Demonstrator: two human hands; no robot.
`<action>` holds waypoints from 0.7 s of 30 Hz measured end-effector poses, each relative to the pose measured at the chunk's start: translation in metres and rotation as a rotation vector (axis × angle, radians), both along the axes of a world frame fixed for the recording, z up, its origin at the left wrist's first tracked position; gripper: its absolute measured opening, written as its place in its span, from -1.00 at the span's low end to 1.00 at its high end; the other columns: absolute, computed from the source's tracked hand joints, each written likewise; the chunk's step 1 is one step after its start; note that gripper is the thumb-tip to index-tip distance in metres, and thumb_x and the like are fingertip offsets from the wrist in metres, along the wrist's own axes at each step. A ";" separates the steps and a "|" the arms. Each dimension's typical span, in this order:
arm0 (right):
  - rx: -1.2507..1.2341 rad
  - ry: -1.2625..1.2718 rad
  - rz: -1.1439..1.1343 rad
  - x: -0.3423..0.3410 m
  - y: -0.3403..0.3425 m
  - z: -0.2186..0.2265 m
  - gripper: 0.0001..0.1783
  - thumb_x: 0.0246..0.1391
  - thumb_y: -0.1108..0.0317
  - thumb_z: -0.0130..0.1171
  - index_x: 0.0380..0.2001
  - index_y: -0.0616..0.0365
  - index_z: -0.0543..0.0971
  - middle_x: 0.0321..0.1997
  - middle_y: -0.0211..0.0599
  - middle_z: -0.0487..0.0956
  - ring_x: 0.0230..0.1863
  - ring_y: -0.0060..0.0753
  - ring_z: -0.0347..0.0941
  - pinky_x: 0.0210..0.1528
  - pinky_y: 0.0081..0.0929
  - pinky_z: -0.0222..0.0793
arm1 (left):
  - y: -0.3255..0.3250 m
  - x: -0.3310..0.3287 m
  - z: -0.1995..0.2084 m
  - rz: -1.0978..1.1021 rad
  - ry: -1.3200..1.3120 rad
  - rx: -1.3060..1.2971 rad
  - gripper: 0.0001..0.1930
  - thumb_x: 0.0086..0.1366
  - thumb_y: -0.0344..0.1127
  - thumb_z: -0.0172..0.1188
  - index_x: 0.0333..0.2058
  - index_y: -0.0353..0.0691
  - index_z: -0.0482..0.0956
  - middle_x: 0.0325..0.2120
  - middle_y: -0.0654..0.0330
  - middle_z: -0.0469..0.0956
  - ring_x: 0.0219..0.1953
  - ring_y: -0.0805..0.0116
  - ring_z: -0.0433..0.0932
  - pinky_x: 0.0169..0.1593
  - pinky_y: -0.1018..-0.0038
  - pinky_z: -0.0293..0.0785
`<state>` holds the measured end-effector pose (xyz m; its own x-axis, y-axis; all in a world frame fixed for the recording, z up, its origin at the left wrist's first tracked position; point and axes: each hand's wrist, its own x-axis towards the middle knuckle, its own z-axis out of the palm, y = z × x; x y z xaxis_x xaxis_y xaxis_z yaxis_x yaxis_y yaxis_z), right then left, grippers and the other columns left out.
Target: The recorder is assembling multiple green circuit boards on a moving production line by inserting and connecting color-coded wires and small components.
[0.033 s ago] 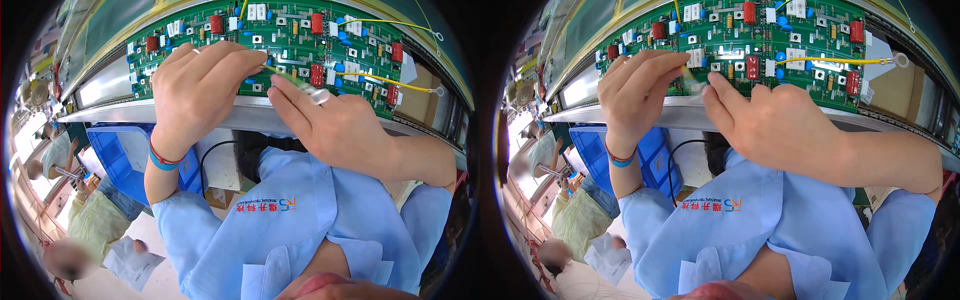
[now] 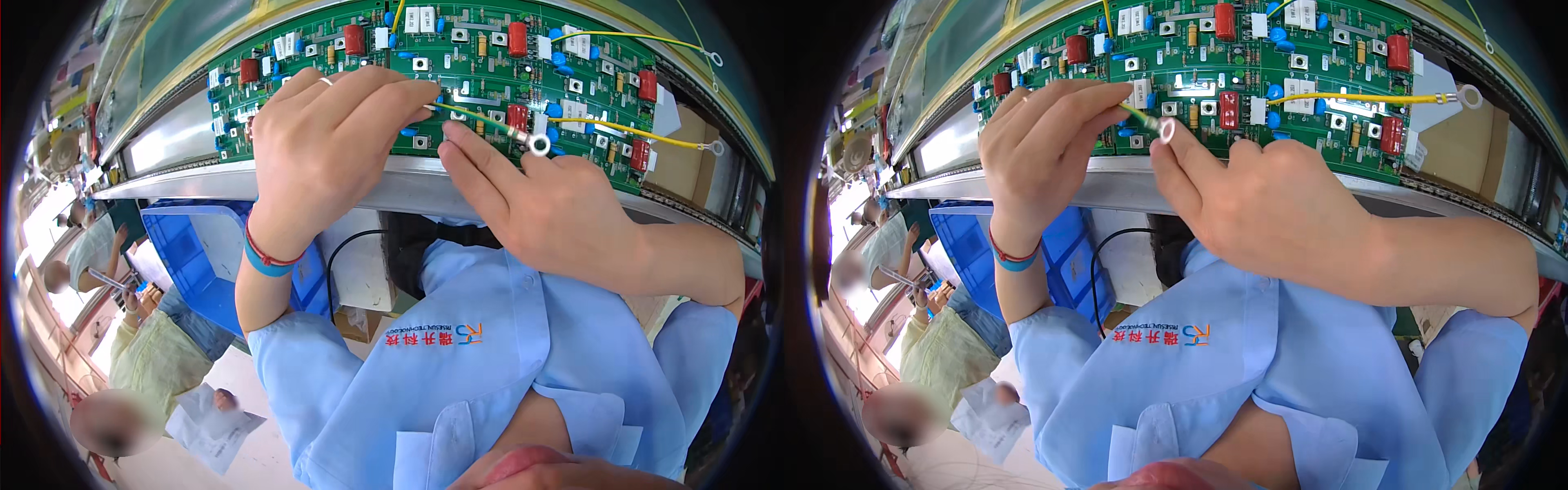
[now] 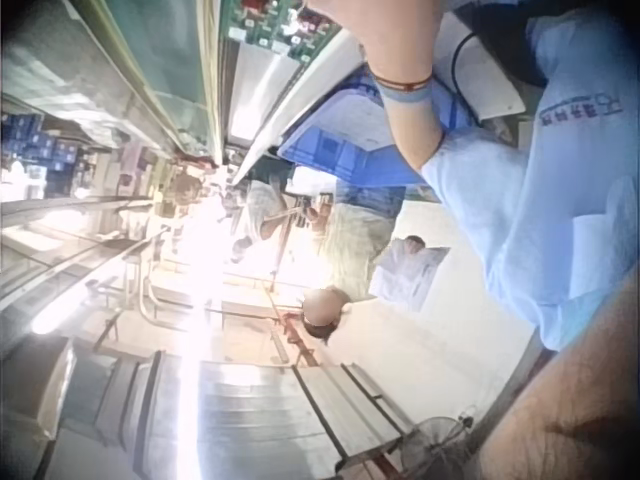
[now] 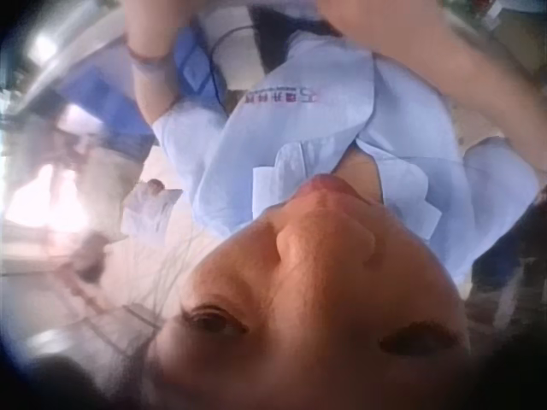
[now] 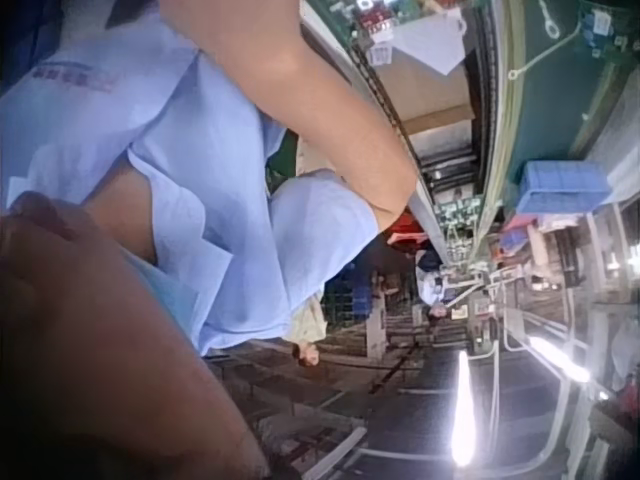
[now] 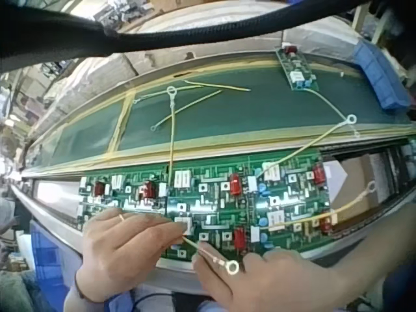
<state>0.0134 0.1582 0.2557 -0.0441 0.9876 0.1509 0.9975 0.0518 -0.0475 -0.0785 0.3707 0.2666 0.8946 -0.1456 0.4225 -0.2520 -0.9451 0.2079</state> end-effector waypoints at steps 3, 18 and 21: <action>-0.025 -0.043 -0.026 -0.006 -0.001 -0.001 -0.49 -0.12 0.41 0.13 0.00 0.25 0.54 0.18 -0.15 0.51 -0.67 -0.63 0.23 -0.72 -0.65 0.23 | 0.004 -0.008 0.007 0.021 0.025 0.046 -0.76 -0.02 -0.41 0.34 -0.30 -0.05 0.65 -0.45 0.38 0.61 -0.59 0.38 0.44 -0.53 0.50 0.27; 0.015 0.017 -0.390 -0.031 -0.010 -0.018 -0.49 -0.09 0.41 0.09 0.03 0.20 0.51 0.17 -0.27 0.51 -0.72 -0.63 0.31 -0.68 -0.65 0.27 | 0.219 -0.146 -0.022 0.828 0.029 -0.155 -0.66 0.38 -0.21 0.12 0.05 -0.23 0.54 -0.08 0.15 0.60 -0.20 0.41 0.54 -0.13 0.50 0.44; 0.017 0.015 -0.523 -0.038 -0.023 -0.041 -0.47 -0.06 0.40 0.07 0.07 0.18 0.47 0.17 -0.29 0.51 -0.67 -0.62 0.41 -0.66 -0.64 0.30 | 0.268 -0.179 -0.061 0.969 0.085 -0.154 -0.53 0.42 -0.12 0.04 0.16 -0.30 0.41 0.00 -0.02 0.53 -0.02 0.19 0.54 0.03 0.39 0.43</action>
